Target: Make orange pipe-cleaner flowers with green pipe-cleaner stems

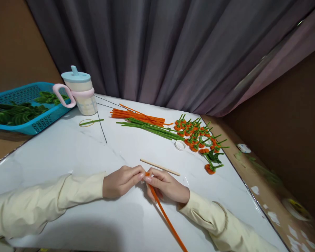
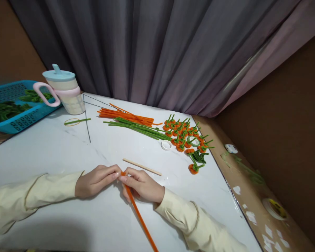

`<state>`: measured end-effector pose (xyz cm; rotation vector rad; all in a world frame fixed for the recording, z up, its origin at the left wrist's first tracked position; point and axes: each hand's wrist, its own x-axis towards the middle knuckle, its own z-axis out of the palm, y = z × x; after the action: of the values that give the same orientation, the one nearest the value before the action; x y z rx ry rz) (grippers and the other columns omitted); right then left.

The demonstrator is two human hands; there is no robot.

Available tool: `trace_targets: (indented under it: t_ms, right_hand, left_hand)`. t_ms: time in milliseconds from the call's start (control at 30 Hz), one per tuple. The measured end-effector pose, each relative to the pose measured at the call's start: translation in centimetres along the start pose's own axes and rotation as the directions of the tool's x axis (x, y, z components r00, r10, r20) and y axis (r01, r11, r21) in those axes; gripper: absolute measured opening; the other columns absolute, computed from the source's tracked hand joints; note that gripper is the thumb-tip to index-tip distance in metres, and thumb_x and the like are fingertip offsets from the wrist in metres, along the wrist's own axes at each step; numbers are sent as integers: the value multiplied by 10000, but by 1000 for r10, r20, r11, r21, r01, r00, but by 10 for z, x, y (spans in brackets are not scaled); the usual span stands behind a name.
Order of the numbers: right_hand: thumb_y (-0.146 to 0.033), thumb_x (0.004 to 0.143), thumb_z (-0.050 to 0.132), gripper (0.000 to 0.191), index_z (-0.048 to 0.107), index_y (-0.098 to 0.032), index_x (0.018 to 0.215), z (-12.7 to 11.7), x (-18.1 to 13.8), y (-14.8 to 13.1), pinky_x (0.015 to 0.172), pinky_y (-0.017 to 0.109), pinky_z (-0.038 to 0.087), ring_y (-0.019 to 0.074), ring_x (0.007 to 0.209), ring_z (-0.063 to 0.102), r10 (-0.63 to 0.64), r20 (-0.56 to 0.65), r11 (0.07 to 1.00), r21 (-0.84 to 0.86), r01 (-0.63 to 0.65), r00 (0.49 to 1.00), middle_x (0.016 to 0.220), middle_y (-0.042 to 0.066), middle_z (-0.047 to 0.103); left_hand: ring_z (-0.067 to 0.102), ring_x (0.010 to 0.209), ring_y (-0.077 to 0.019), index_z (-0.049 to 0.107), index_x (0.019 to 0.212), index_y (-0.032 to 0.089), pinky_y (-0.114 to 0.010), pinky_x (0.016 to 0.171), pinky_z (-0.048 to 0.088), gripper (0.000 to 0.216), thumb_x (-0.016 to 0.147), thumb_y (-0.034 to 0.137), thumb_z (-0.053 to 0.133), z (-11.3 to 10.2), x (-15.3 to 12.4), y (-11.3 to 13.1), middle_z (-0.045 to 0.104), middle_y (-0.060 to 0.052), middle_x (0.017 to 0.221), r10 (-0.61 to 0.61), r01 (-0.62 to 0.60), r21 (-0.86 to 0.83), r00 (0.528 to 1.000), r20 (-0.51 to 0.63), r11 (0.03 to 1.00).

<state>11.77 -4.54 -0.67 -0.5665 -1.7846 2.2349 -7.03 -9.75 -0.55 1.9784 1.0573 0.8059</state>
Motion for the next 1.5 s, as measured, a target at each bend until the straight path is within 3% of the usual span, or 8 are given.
trace_targets:
  t_ms: [600,967,1233,1367,1500]
  right_hand:
    - [-473,911,436,322,465,-171,802,2,-2,5,379,178,273,42,364,368,-108,-96,983,-159,92,989,521,-50,557]
    - [-481,898,457,344,511,-149,828,4,0,4,365,177,278,43,359,365,-133,-150,982,-152,110,980,556,-18,587]
    - [-461,926,407,335,512,-153,847,3,-3,6,505,215,375,87,507,487,-148,-95,970,-207,126,984,592,-10,568]
    - [-431,954,334,341,511,-168,828,3,-5,0,592,239,413,105,573,520,-207,-71,881,-448,154,976,640,3,582]
    - [-356,968,278,306,487,-186,821,5,-8,-4,608,233,401,111,598,513,-302,-53,651,-741,166,952,687,7,566]
  left_hand:
    - [401,489,-100,393,764,198,-210,513,334,220,942,261,281,-1,2,1,382,57,573,-15,15,60,1000,3,998]
    - [394,491,-99,369,756,199,-215,512,318,240,949,284,255,-1,1,2,373,60,573,-72,71,60,997,17,996]
    - [380,470,-87,372,714,198,-205,488,307,235,935,233,298,0,2,-1,356,59,564,43,-43,105,999,3,993]
    - [364,453,-90,335,692,204,-211,477,295,240,929,208,299,1,3,-4,336,62,550,98,-95,171,995,-10,981]
    - [364,442,-96,306,687,210,-225,474,295,244,929,195,280,2,2,-4,343,61,536,157,-151,251,988,-7,956]
